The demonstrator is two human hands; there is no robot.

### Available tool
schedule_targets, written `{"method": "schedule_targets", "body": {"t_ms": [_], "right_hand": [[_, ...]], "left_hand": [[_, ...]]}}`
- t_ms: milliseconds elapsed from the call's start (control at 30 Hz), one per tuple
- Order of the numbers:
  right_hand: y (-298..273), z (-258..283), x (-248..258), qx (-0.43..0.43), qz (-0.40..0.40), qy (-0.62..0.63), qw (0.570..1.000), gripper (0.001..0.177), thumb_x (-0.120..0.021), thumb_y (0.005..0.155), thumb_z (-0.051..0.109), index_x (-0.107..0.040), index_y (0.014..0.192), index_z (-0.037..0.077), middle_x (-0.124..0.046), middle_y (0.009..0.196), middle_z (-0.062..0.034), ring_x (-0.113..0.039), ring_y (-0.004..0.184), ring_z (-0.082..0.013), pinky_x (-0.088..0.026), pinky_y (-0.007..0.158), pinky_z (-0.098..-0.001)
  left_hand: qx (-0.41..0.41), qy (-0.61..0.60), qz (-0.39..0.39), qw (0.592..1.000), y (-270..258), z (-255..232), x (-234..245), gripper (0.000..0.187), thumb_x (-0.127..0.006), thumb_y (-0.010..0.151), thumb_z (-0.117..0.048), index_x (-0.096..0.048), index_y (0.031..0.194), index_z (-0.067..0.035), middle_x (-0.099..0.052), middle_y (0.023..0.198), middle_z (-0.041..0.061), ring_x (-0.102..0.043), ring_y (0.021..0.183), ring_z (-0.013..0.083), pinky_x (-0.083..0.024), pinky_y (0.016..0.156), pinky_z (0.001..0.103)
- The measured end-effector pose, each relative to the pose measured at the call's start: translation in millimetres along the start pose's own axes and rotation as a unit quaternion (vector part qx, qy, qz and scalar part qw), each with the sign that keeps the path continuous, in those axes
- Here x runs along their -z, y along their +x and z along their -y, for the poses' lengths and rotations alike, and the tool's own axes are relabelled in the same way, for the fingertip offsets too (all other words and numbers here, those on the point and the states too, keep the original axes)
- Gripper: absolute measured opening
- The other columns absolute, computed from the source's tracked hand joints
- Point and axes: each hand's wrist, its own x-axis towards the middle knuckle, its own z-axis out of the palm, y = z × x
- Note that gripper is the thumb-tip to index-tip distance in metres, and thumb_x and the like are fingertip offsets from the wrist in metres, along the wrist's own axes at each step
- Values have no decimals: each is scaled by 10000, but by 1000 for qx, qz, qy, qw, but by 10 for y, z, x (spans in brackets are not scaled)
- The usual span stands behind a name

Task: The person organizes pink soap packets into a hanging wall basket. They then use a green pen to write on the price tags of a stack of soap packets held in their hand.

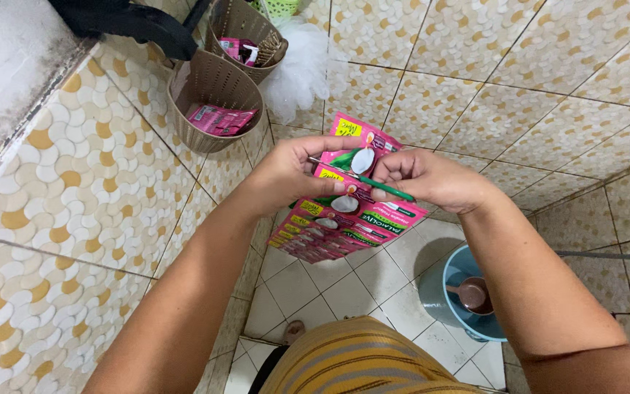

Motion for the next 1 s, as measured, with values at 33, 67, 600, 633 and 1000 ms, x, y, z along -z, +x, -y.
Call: {"method": "schedule_targets", "body": {"t_ms": [33,67,600,633,1000], "right_hand": [[-8,7,-3,-1,-4,-9,1000,149,-765,899,175,-691,855,54,-648,764,86,-533,689,-10,-400,606,-210],[-13,15,-5,-1,-8,-17,1000,161,-772,903,180,-689,848,54,-634,749,88,-513,675,-8,-384,593,-211],[-111,10,33,82,61,-31,994,365,-797,892,150,-612,1194,58,-641,1030,-7,-588,952,-90,-494,818,-276],[-136,4,18,97,37,7,995,479,-828,840,129,-574,1245,83,-639,1113,-12,-593,1034,-105,-483,881,-284],[279,-168,-234,340,-283,224,868,501,-759,819,-193,-510,1157,81,-673,1189,-82,-690,1098,-189,-607,976,-386]], "left_hand": [[6,16,-9,1000,-9,-6,-7,632,-713,866,140,-595,1449,-73,-717,1206,49,-684,1018,91,-596,916,250],[3,16,-6,1000,-8,-13,-13,645,-715,857,144,-591,1452,-70,-715,1214,49,-685,1019,91,-595,916,250],[-41,-154,-31,987,-7,151,43,771,-689,793,218,-492,1500,-17,-667,1316,109,-719,1028,201,-612,912,347],[-65,-170,-51,982,-1,176,80,758,-682,793,220,-495,1491,-9,-643,1370,75,-712,1040,193,-604,914,348],[-91,299,-362,878,-24,-591,182,389,-805,941,-104,-721,1321,-117,-750,1005,103,-702,862,198,-584,803,353]]}}
